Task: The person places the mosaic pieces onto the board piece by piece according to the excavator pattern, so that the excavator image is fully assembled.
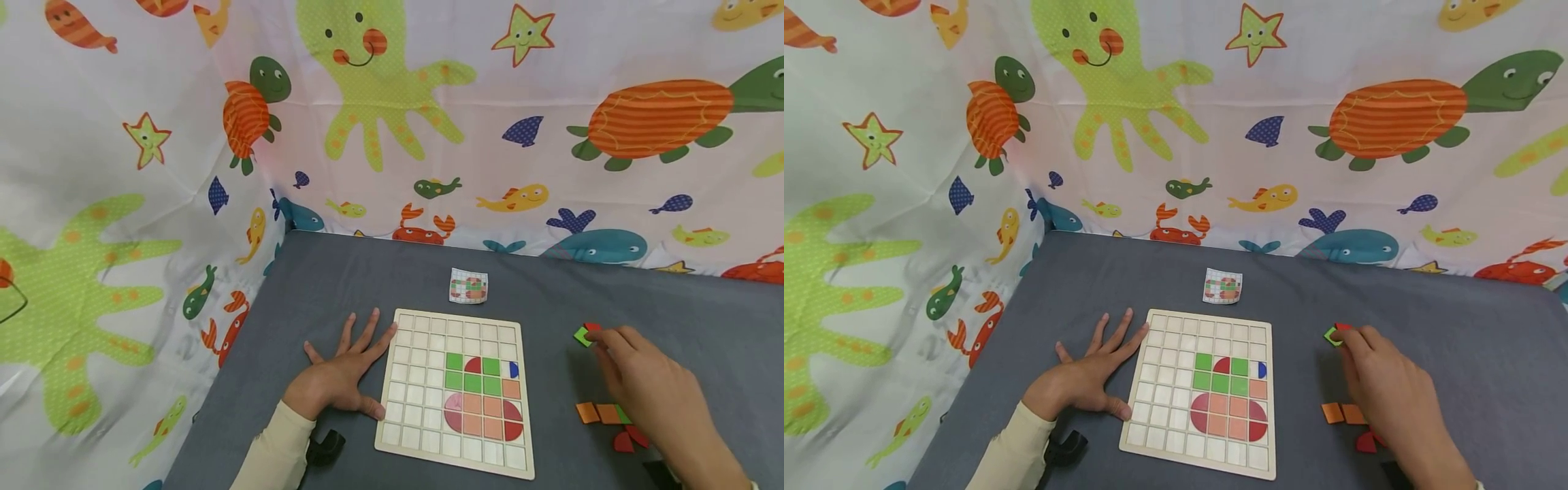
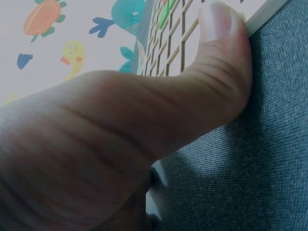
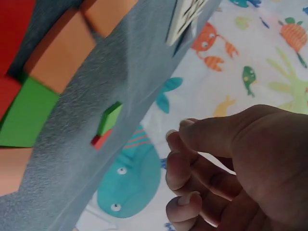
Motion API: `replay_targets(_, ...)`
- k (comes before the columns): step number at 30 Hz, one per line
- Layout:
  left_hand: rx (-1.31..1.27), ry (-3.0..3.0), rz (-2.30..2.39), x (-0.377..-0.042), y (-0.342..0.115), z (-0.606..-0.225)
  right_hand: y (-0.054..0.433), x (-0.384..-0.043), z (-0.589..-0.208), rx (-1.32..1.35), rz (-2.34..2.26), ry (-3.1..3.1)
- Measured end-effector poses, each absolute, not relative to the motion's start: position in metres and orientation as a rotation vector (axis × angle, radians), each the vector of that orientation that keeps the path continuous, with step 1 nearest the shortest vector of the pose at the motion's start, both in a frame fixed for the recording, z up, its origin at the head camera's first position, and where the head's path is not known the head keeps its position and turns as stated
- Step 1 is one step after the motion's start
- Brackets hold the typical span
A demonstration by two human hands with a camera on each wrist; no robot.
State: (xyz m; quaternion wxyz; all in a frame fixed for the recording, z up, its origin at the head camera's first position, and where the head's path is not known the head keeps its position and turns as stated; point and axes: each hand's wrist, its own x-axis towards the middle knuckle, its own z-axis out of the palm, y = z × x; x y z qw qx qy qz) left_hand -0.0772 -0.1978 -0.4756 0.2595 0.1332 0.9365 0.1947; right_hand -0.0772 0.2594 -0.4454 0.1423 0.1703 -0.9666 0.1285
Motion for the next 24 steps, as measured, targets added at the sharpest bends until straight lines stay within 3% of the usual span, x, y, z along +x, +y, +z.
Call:
replay_targets(17,0.357,2.532,0.494,-0.076,-0.196,-0.465,0.291,-0.114,-0.458,0.65,0.293,-2.894)
replay_targets(24,0.39,2.529,0.529,-0.081,-0.204,-0.489,0.294,-0.126,-0.465,0.687,0.258,-2.968)
